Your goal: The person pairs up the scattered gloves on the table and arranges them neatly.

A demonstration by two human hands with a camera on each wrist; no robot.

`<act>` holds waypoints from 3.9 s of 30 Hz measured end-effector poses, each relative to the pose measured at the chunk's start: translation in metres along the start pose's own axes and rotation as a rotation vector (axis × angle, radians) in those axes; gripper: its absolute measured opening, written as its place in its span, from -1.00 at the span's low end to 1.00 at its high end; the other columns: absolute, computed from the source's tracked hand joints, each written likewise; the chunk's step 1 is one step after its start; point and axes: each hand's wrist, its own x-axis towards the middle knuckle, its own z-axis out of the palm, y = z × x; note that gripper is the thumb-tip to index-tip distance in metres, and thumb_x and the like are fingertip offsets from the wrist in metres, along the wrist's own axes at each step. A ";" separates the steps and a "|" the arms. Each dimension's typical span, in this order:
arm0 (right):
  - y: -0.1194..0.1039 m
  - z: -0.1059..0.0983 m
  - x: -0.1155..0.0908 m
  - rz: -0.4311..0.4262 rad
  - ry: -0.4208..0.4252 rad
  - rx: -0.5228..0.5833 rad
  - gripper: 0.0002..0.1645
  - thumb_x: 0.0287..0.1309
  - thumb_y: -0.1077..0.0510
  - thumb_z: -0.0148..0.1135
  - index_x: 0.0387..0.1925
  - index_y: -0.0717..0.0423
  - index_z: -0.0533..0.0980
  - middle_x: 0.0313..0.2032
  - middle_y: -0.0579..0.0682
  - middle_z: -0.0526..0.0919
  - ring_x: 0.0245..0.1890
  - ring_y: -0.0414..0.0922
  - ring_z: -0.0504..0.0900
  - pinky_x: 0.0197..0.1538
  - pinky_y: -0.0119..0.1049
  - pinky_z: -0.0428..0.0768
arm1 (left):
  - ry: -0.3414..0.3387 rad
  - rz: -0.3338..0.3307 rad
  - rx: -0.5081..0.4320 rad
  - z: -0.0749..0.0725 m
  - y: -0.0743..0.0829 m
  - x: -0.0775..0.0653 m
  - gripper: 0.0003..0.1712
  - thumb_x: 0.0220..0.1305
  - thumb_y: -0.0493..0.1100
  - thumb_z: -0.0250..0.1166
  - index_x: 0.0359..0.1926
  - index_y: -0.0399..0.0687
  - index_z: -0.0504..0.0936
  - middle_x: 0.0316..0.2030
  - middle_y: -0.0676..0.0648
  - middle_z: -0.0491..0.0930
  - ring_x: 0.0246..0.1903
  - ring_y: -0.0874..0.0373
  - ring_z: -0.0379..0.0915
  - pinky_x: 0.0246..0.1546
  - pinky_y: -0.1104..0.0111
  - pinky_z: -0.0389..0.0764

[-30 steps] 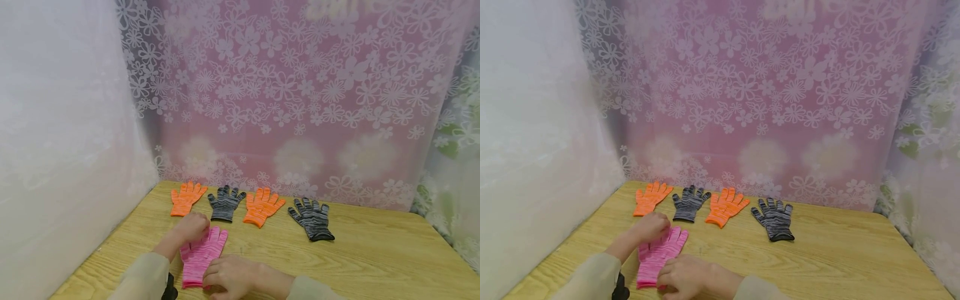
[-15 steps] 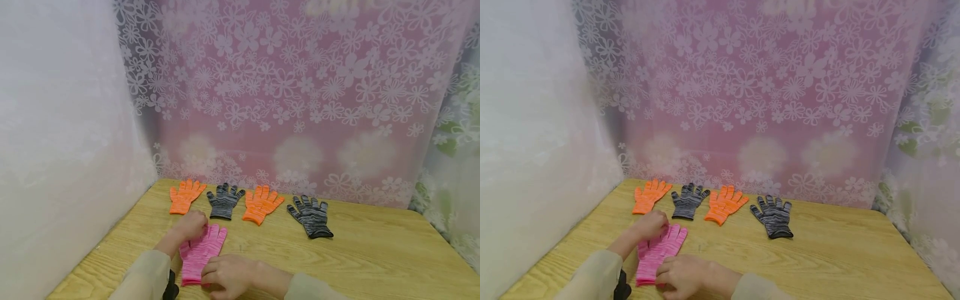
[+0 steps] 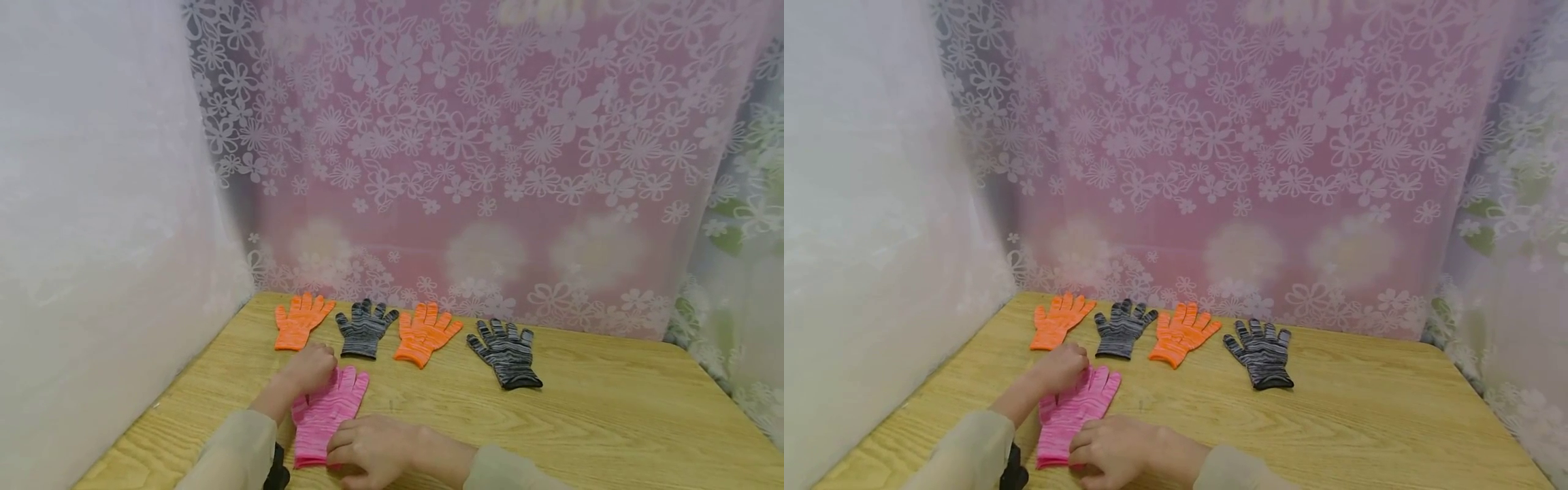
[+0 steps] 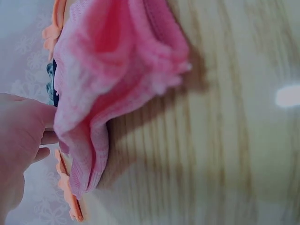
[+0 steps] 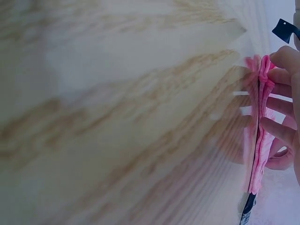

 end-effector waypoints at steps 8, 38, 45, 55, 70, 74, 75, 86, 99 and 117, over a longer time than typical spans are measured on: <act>-0.003 -0.002 0.001 0.014 -0.009 0.000 -0.65 0.26 -0.08 0.07 -0.01 -0.06 0.54 -0.05 -0.20 0.57 -0.01 -0.33 0.47 0.12 -0.59 0.29 | 0.103 0.082 -0.021 -0.003 0.001 -0.007 -0.93 0.08 -0.26 0.31 -0.50 -0.03 0.68 -0.49 0.04 0.54 -0.43 0.12 0.48 -0.33 0.24 0.50; -0.003 0.003 -0.001 0.016 0.007 0.027 -0.64 0.31 -0.10 0.00 0.01 -0.10 0.54 0.01 -0.23 0.55 0.05 -0.34 0.44 0.17 -0.57 0.24 | -0.014 -0.001 -0.140 0.002 0.022 0.010 -0.90 0.14 -0.22 0.26 -0.49 -0.01 0.65 -0.54 0.09 0.54 -0.44 0.17 0.50 -0.18 0.15 0.49; -0.001 0.003 0.002 0.003 0.003 -0.001 -0.64 0.30 -0.10 0.01 0.01 -0.11 0.54 0.01 -0.23 0.56 0.04 -0.34 0.45 0.15 -0.56 0.27 | 0.077 0.033 -0.159 0.005 0.018 0.011 -0.92 0.10 -0.29 0.29 -0.49 -0.08 0.65 -0.55 0.05 0.54 -0.46 0.15 0.49 -0.23 0.24 0.50; -0.001 0.002 0.002 -0.008 0.016 0.026 -0.65 0.30 -0.07 0.03 0.02 -0.10 0.54 0.00 -0.22 0.56 0.05 -0.34 0.44 0.17 -0.60 0.22 | 0.113 0.083 -0.119 0.007 0.017 0.014 -0.87 0.09 -0.26 0.30 -0.56 -0.02 0.61 -0.60 0.08 0.48 -0.53 0.16 0.46 -0.34 0.22 0.50; -0.001 -0.001 -0.001 0.004 -0.002 0.052 -0.65 0.33 -0.06 0.00 0.03 -0.09 0.54 0.00 -0.23 0.56 0.06 -0.35 0.44 0.19 -0.61 0.20 | 0.192 0.152 -0.071 0.011 0.011 0.017 -0.81 0.04 -0.27 0.32 -0.63 -0.03 0.52 -0.62 0.08 0.40 -0.59 0.19 0.37 -0.43 0.32 0.45; 0.000 -0.001 -0.001 0.005 0.010 0.004 -0.65 0.29 -0.08 0.04 0.01 -0.11 0.55 -0.02 -0.23 0.57 0.04 -0.35 0.46 0.17 -0.60 0.23 | 0.217 0.159 -0.055 0.010 0.008 0.017 -0.80 0.05 -0.24 0.35 -0.62 -0.05 0.52 -0.60 0.07 0.42 -0.57 0.18 0.38 -0.45 0.32 0.45; 0.000 -0.001 -0.001 0.004 0.014 -0.004 -0.66 0.28 -0.09 0.05 0.00 -0.11 0.56 -0.02 -0.24 0.57 0.03 -0.35 0.46 0.16 -0.59 0.24 | 0.214 0.163 -0.057 0.010 0.008 0.017 -0.80 0.05 -0.24 0.35 -0.62 -0.05 0.52 -0.60 0.07 0.42 -0.57 0.18 0.38 -0.44 0.32 0.46; -0.001 -0.001 -0.001 0.011 0.002 0.003 -0.65 0.30 -0.09 0.01 0.02 -0.12 0.55 -0.01 -0.25 0.56 0.05 -0.37 0.45 0.17 -0.60 0.23 | 0.135 0.165 -0.075 0.013 0.009 0.015 -0.81 0.05 -0.37 0.27 -0.59 -0.02 0.54 -0.59 0.08 0.41 -0.53 0.18 0.38 -0.39 0.32 0.47; -0.002 -0.001 -0.002 0.004 -0.011 0.022 -0.64 0.32 -0.08 0.00 0.03 -0.11 0.54 0.00 -0.24 0.56 0.05 -0.36 0.45 0.16 -0.60 0.23 | 0.161 0.159 -0.091 0.000 0.012 0.009 -0.92 0.04 -0.34 0.29 -0.45 -0.08 0.67 -0.46 0.04 0.55 -0.41 0.14 0.52 -0.31 0.28 0.54; -0.003 0.002 -0.003 0.005 0.012 -0.017 -0.65 0.30 -0.09 0.01 0.02 -0.13 0.54 0.00 -0.23 0.56 0.05 -0.34 0.45 0.17 -0.58 0.25 | 0.000 0.190 -0.048 0.001 0.020 -0.009 -0.84 0.26 -0.18 0.18 -0.29 0.05 0.70 -0.28 0.06 0.60 -0.22 0.20 0.53 -0.16 0.19 0.52</act>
